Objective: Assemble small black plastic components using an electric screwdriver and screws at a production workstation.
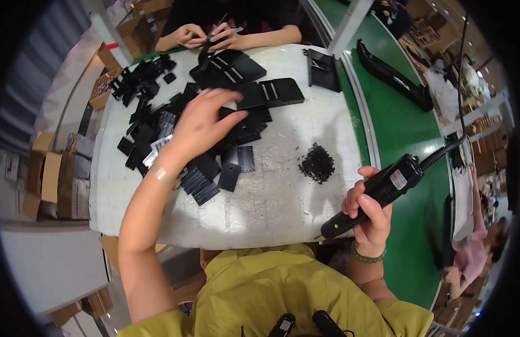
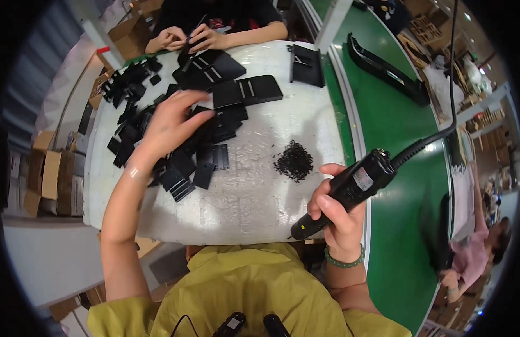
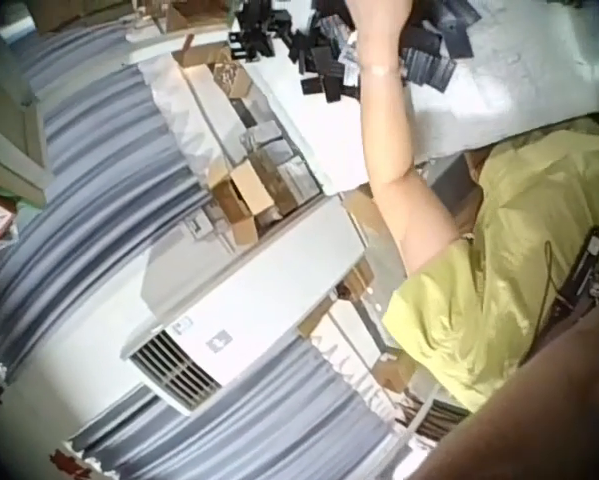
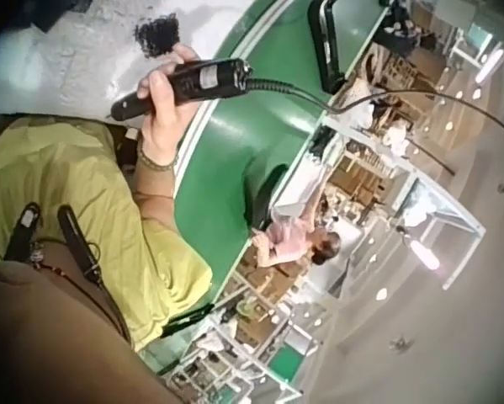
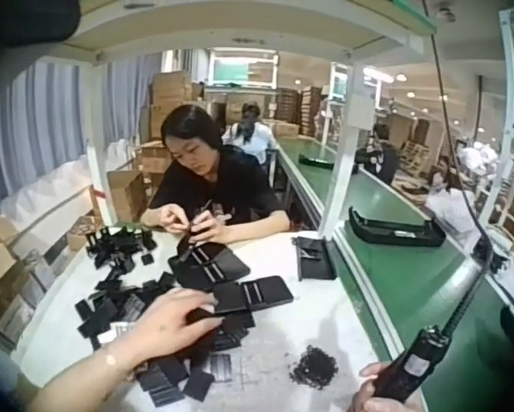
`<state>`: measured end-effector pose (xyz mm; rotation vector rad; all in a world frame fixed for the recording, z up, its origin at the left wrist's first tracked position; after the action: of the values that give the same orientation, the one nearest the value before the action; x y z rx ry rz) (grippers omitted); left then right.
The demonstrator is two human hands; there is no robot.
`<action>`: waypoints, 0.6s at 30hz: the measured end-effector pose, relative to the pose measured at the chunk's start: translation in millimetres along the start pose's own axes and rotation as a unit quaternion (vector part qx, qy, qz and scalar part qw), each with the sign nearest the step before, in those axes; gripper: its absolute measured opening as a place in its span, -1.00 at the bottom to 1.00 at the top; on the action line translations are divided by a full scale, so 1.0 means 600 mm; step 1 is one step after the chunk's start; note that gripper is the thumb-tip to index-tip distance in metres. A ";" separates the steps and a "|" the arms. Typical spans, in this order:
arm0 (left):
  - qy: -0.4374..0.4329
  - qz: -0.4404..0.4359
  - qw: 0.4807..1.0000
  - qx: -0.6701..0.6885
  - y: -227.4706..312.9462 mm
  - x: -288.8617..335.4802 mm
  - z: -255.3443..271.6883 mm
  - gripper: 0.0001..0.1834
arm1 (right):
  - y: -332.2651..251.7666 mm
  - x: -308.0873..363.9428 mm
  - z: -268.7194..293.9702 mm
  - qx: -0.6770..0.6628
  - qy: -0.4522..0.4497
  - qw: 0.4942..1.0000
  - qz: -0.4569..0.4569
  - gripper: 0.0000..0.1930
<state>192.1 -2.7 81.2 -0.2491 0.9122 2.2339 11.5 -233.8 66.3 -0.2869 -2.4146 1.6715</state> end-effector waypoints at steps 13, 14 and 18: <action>-0.036 -0.070 0.975 -0.208 -0.068 -0.137 -0.120 -0.30 | -0.048 -0.017 0.041 -0.057 -0.007 0.995 0.086 -0.50; -0.010 -0.079 0.979 -0.186 -0.051 -0.135 -0.109 -0.30 | -0.052 -0.026 0.038 -0.055 -0.017 0.992 0.110 -0.53; 0.063 -0.085 0.990 -0.095 0.011 -0.078 -0.039 -0.35 | -0.060 -0.081 0.016 -0.125 -0.035 0.971 0.202 -0.60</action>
<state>220.3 -46.6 86.9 -0.5397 0.7139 2.1656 54.1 -268.1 94.4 -0.8218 -2.7645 1.5325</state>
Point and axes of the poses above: each hand's wrist, its own x-axis away from the middle knuckle, its own z-axis out of the back of the hand, y = z × x, the point moved 9 cm from there along -x, towards the middle knuckle, and after that the axes turned 4 degrees about -z, right-handed, at the moved point
